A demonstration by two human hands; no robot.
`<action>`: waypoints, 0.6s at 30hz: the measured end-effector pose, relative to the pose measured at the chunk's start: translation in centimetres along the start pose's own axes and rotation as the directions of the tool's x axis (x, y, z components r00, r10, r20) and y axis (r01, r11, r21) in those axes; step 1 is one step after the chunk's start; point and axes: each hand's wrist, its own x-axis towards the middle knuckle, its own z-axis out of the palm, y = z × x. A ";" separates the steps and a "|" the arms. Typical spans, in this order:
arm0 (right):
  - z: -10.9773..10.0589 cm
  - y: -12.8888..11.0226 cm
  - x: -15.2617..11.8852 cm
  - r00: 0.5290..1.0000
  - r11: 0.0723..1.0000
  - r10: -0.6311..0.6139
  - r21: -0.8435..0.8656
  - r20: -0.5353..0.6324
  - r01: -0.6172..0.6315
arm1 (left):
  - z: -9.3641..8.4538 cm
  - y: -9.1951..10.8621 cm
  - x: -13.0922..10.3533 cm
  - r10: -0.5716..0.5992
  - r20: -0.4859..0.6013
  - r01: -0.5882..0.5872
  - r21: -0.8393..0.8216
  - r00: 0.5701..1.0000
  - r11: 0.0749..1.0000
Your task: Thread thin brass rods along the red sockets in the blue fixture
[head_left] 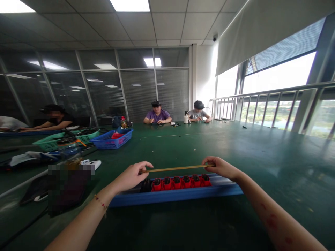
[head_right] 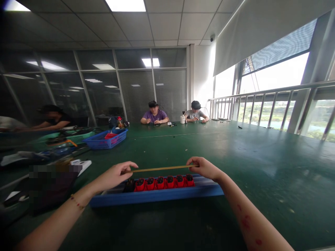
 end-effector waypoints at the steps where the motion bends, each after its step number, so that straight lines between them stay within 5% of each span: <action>1: -0.1 -0.5 -0.5 0.998 0.999 0.005 0.048 0.063 -0.008 | -0.2 0.1 -0.4 -0.011 0.043 0.013 -0.026 0.999 1.000; 6: -0.7 -1.6 -1.5 0.956 0.990 0.033 0.119 0.292 -0.071 | -0.8 0.3 -1.4 -0.054 0.198 0.081 -0.132 0.979 0.988; 18: -0.6 -1.0 -1.4 0.936 0.997 0.081 -0.031 0.343 -0.075 | -0.4 0.0 -1.6 -0.138 0.165 0.152 -0.070 0.977 0.986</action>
